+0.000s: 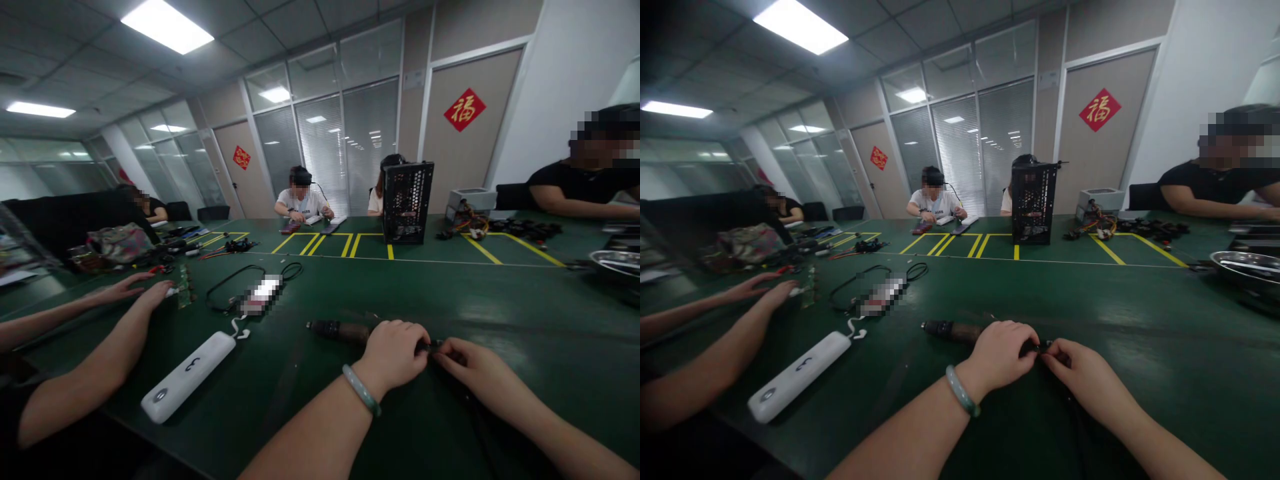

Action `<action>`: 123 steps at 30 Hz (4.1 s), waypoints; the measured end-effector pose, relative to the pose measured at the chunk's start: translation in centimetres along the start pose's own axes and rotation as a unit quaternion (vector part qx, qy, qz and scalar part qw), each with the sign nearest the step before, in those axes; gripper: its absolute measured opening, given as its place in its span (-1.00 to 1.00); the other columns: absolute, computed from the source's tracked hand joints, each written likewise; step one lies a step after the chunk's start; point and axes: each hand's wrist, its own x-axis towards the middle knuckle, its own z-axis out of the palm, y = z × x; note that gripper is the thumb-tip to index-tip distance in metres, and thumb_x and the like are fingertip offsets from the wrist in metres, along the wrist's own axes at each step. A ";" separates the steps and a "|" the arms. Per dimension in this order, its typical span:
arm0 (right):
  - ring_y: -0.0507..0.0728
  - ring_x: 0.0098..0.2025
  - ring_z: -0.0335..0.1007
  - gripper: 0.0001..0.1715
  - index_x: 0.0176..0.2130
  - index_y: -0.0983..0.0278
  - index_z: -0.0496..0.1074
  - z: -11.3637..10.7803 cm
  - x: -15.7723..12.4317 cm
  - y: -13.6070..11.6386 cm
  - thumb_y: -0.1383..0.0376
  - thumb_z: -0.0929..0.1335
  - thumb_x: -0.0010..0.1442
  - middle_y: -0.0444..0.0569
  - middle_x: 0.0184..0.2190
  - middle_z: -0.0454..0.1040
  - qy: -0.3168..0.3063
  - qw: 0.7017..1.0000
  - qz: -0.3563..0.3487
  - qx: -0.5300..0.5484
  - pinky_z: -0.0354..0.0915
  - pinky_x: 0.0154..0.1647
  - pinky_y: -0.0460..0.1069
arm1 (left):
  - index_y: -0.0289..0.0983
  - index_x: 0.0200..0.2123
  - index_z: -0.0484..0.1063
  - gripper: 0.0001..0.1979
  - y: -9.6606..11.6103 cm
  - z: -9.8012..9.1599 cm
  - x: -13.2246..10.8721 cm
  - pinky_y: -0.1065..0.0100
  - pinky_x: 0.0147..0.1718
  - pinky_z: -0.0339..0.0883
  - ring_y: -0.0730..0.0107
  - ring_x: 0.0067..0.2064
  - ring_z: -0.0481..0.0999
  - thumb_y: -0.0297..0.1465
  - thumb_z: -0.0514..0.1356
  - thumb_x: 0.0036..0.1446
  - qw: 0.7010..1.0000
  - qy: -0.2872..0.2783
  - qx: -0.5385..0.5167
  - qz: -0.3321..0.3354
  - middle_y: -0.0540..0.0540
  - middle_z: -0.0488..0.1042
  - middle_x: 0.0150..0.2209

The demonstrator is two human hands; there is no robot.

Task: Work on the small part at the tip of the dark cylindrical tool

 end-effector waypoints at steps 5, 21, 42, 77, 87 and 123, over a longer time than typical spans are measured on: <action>0.14 -0.36 0.46 -0.68 -0.33 0.20 0.47 0.0 0.0 0.0 0.06 0.27 0.21 -0.10 -0.39 0.56 0.003 1.000 0.000 -0.007 0.25 -0.42 -0.07 | -0.20 -0.18 0.39 -0.88 -0.1 0.3 0.0 0.24 -0.10 0.28 0.30 -0.11 0.42 -0.38 0.17 0.18 1.000 0.010 -0.003 0.003 0.02 0.48 -0.17; 0.12 -0.36 0.45 -0.69 -0.36 0.22 0.44 0.1 0.1 -0.2 0.10 0.26 0.24 -0.12 -0.41 0.54 0.027 1.000 0.000 0.003 0.22 -0.40 -0.07 | -0.21 -0.17 0.39 -0.87 0.1 0.2 0.1 0.24 -0.11 0.27 0.28 -0.10 0.41 -0.39 0.16 0.18 1.000 0.007 -0.014 -0.010 0.00 0.47 -0.17; 0.12 -0.38 0.43 -0.72 -0.38 0.24 0.45 0.0 -0.2 -0.7 0.13 0.28 0.21 -0.11 -0.43 0.52 0.048 0.998 0.009 0.032 0.22 -0.42 -0.08 | -0.19 -0.21 0.39 -0.87 -0.1 0.7 0.4 0.25 -0.14 0.27 0.29 -0.13 0.42 -0.39 0.23 0.15 0.999 0.013 -0.024 -0.032 0.03 0.46 -0.21; 0.10 -0.37 0.45 -0.79 -0.35 0.23 0.41 0.5 0.3 0.7 0.18 0.28 0.23 -0.12 -0.41 0.53 0.021 1.000 -0.010 0.018 0.23 -0.41 -0.09 | -0.17 -0.20 0.40 -0.87 -0.3 0.7 0.1 0.24 -0.12 0.27 0.29 -0.15 0.41 -0.42 0.17 0.15 0.998 0.021 -0.054 -0.024 0.02 0.47 -0.21; 0.10 -0.37 0.45 -0.81 -0.34 0.22 0.43 0.4 0.2 0.4 0.20 0.28 0.23 -0.13 -0.41 0.53 0.020 1.000 -0.009 0.006 0.22 -0.40 -0.09 | -0.16 -0.21 0.41 -0.86 -0.2 0.4 0.1 0.26 -0.13 0.25 0.31 -0.14 0.41 -0.45 0.15 0.15 0.999 0.023 -0.045 -0.001 0.04 0.48 -0.19; 0.13 -0.36 0.43 -0.79 -0.34 0.22 0.46 0.2 0.2 0.1 0.19 0.28 0.21 -0.09 -0.39 0.54 0.024 1.000 -0.007 -0.009 0.23 -0.38 -0.07 | -0.17 -0.18 0.39 -0.84 -0.1 0.6 0.1 0.24 -0.12 0.25 0.28 -0.13 0.41 -0.44 0.15 0.13 0.999 0.008 -0.037 -0.025 0.01 0.47 -0.19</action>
